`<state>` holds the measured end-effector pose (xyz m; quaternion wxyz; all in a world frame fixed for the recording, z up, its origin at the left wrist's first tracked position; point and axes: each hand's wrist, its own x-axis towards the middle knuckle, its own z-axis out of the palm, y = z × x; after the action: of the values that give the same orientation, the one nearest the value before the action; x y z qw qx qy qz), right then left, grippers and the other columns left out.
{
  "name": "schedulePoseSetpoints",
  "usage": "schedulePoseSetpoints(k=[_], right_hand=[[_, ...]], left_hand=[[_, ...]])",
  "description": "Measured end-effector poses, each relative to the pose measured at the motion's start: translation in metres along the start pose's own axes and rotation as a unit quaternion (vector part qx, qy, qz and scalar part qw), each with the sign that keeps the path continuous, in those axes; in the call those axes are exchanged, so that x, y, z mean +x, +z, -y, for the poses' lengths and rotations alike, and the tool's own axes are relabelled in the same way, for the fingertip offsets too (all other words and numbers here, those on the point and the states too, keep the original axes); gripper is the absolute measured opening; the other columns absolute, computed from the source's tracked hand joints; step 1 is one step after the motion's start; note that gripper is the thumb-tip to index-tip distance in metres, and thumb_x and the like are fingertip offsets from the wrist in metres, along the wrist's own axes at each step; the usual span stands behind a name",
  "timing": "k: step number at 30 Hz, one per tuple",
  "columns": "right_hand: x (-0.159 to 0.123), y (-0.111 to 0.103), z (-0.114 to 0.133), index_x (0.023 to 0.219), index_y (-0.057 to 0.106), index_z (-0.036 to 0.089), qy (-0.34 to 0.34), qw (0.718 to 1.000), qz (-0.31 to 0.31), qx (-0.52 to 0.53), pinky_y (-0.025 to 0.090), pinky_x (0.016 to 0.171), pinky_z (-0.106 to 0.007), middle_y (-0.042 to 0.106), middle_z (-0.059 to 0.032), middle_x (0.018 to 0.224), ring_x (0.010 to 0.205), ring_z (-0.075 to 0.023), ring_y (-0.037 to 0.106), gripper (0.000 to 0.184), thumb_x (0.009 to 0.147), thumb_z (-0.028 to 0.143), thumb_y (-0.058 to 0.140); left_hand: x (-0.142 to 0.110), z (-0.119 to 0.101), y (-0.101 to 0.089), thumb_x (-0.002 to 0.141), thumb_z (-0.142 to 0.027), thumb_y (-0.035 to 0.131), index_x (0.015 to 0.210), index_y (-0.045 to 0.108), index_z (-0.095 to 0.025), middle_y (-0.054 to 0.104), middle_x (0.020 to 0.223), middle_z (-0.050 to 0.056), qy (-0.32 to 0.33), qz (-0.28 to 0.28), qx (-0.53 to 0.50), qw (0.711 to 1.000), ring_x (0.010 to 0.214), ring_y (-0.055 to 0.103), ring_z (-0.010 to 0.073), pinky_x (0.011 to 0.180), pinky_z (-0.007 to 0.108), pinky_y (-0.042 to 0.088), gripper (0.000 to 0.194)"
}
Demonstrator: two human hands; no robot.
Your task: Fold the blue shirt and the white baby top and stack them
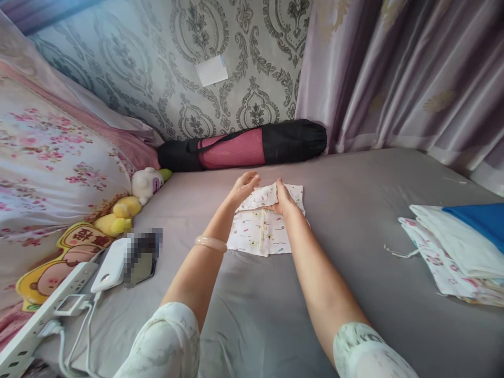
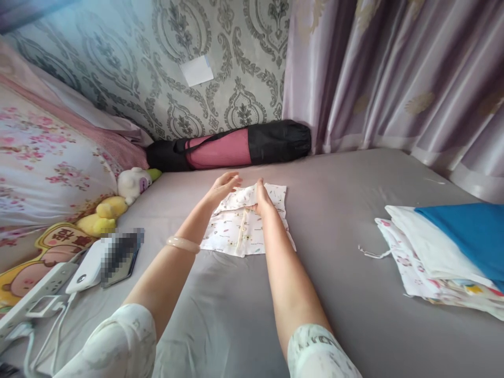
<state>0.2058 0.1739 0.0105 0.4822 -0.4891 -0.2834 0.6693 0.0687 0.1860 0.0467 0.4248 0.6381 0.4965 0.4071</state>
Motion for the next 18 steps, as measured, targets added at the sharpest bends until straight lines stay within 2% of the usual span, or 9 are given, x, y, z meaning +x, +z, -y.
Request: schedulePoseSetpoints(k=[3, 6, 8, 11, 14, 18], right_hand=[[-0.001, -0.002, -0.001, 0.11, 0.056, 0.021, 0.033, 0.999, 0.014, 0.036, 0.054, 0.073, -0.041, 0.068, -0.0088, 0.09, 0.084, -0.0221, 0.066, 0.045, 0.09, 0.057, 0.038], [-0.004, 0.0, -0.003, 0.097, 0.059, 0.017, 0.015, 1.0, 0.005, 0.013, 0.056, 0.069, -0.036, 0.067, -0.0054, 0.077, 0.073, -0.0187, 0.065, 0.021, 0.084, 0.033, 0.057], [-0.003, 0.001, -0.006, 0.088, 0.06, 0.015, -0.003, 1.0, -0.019, -0.012, 0.056, 0.066, -0.034, 0.064, -0.0026, 0.067, 0.066, -0.017, 0.063, 0.01, 0.079, 0.018, 0.057], [0.002, 0.0, -0.01, 0.082, 0.06, 0.015, -0.029, 0.998, -0.046, -0.03, 0.056, 0.063, -0.03, 0.06, 0.0006, 0.059, 0.06, -0.0158, 0.062, 0.018, 0.069, 0.005, 0.052], [0.01, -0.003, -0.015, 0.08, 0.061, 0.015, -0.07, 0.995, -0.052, -0.037, 0.055, 0.063, -0.029, 0.061, 0.0009, 0.06, 0.061, -0.0167, 0.063, 0.025, 0.062, 0.004, 0.048], [0.019, -0.009, -0.02, 0.079, 0.064, 0.017, -0.128, 0.985, -0.056, -0.103, 0.054, 0.066, -0.029, 0.063, 0.0001, 0.063, 0.068, -0.0192, 0.065, 0.024, 0.06, 0.011, 0.049]], left_hand=[[0.002, 0.017, -0.017, 0.088, -0.027, 0.042, 0.116, 0.054, -0.011, 0.068, 0.1, 0.011, -0.034, -0.105, 0.024, 0.994, 0.085, 0.063, 0.015, 0.073, 0.026, 0.047, 0.034], [0.001, 0.041, -0.037, 0.079, -0.015, 0.042, 0.117, 0.054, -0.011, 0.069, 0.098, 0.011, -0.062, -0.149, 0.091, 0.983, 0.088, 0.063, 0.0171, 0.077, 0.03, 0.049, 0.04], [-0.003, 0.056, -0.045, 0.073, -0.009, 0.043, 0.12, 0.054, -0.012, 0.069, 0.1, 0.009, -0.063, -0.14, 0.144, 0.978, 0.093, 0.062, 0.0184, 0.082, 0.033, 0.049, 0.048], [-0.011, 0.071, -0.046, 0.069, -0.006, 0.042, 0.125, 0.052, -0.015, 0.067, 0.111, 0.007, -0.043, -0.099, 0.229, 0.967, 0.105, 0.058, 0.0196, 0.093, 0.035, 0.045, 0.058], [-0.017, 0.075, -0.039, 0.073, -0.009, 0.044, 0.132, 0.048, -0.022, 0.06, 0.127, 0.005, -0.042, -0.06, 0.345, 0.936, 0.121, 0.048, 0.0244, 0.101, 0.041, 0.038, 0.061], [-0.024, 0.073, -0.03, 0.081, -0.015, 0.041, 0.134, 0.046, -0.032, 0.044, 0.144, 0.002, -0.017, -0.014, 0.478, 0.878, 0.131, 0.033, 0.0308, 0.103, 0.049, 0.032, 0.056]])
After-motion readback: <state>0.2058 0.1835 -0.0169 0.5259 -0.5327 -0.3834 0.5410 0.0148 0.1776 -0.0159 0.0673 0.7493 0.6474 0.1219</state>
